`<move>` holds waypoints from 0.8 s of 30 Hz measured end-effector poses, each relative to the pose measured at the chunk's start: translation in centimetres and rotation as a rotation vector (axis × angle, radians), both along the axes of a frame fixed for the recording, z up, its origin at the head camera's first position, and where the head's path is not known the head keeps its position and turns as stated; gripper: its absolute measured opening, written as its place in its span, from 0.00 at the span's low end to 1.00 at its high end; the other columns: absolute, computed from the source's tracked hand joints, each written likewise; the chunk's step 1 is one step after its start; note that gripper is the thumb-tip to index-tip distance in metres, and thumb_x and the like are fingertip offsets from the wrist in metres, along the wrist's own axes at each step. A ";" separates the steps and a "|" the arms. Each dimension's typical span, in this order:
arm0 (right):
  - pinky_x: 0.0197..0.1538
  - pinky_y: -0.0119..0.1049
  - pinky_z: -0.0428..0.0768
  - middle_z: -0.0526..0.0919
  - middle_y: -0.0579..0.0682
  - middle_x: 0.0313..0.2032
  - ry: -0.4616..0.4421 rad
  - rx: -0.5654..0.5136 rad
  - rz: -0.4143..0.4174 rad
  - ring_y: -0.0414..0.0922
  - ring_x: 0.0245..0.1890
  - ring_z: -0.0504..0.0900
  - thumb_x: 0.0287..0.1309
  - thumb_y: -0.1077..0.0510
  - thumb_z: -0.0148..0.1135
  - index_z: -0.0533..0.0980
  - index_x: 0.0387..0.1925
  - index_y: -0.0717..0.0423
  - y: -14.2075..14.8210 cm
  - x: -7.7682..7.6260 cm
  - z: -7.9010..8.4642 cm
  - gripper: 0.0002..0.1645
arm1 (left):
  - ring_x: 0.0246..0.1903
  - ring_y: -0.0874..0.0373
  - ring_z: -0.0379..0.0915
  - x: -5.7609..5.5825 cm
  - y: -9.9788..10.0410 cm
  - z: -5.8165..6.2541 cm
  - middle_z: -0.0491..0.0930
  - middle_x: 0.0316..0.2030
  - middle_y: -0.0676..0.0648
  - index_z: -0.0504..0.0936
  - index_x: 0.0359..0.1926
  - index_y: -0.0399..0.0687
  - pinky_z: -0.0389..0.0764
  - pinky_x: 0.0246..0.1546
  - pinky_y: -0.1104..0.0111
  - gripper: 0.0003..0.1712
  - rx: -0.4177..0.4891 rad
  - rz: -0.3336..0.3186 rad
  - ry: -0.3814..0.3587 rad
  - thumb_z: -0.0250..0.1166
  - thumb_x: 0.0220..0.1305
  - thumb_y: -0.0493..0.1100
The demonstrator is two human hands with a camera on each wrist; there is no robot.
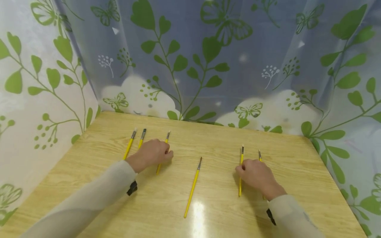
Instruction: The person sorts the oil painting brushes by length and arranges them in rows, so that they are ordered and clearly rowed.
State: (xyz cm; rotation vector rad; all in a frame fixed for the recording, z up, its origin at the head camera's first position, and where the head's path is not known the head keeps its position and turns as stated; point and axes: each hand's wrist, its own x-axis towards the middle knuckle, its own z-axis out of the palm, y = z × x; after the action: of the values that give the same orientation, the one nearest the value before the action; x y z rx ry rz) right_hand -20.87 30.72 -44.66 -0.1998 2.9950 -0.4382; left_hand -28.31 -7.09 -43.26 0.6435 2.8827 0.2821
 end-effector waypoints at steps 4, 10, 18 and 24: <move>0.28 0.37 0.58 0.58 0.42 0.17 -0.005 0.016 0.000 0.41 0.19 0.54 0.72 0.54 0.51 0.63 0.17 0.46 0.7 -0.2 -0.2 0.24 | 0.18 0.60 0.48 1.2 1.1 0.1 0.55 0.15 0.55 0.62 0.17 0.54 0.56 0.21 0.67 0.28 0.032 -0.055 0.001 0.56 0.79 0.48; 0.27 0.37 0.58 0.58 0.42 0.16 -0.018 0.029 -0.005 0.41 0.19 0.53 0.73 0.53 0.51 0.62 0.17 0.45 1.5 -0.5 -0.2 0.24 | 0.19 0.61 0.43 3.3 3.0 0.3 0.50 0.15 0.57 0.59 0.17 0.55 0.53 0.21 0.68 0.30 0.041 -0.164 0.022 0.57 0.79 0.48; 0.27 0.38 0.60 0.59 0.42 0.16 -0.050 0.045 -0.016 0.41 0.19 0.56 0.73 0.51 0.52 0.63 0.16 0.45 2.4 -0.7 -0.3 0.25 | 0.18 0.63 0.45 5.6 5.1 0.0 0.52 0.14 0.58 0.62 0.16 0.56 0.53 0.21 0.70 0.30 0.031 -0.225 -0.027 0.59 0.79 0.51; 0.26 0.37 0.61 0.60 0.42 0.15 -0.081 0.057 -0.012 0.41 0.17 0.58 0.75 0.50 0.52 0.65 0.15 0.45 3.0 -0.8 -0.1 0.27 | 0.18 0.63 0.45 6.6 6.0 0.1 0.52 0.14 0.59 0.63 0.16 0.55 0.52 0.21 0.71 0.30 0.031 -0.241 -0.083 0.59 0.78 0.52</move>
State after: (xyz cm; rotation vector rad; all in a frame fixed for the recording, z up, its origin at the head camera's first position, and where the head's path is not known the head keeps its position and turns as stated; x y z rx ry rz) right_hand -21.68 33.73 -44.76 -0.1560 2.9264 -0.3525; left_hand -21.68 -1.10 -43.17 0.9502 2.6919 0.3117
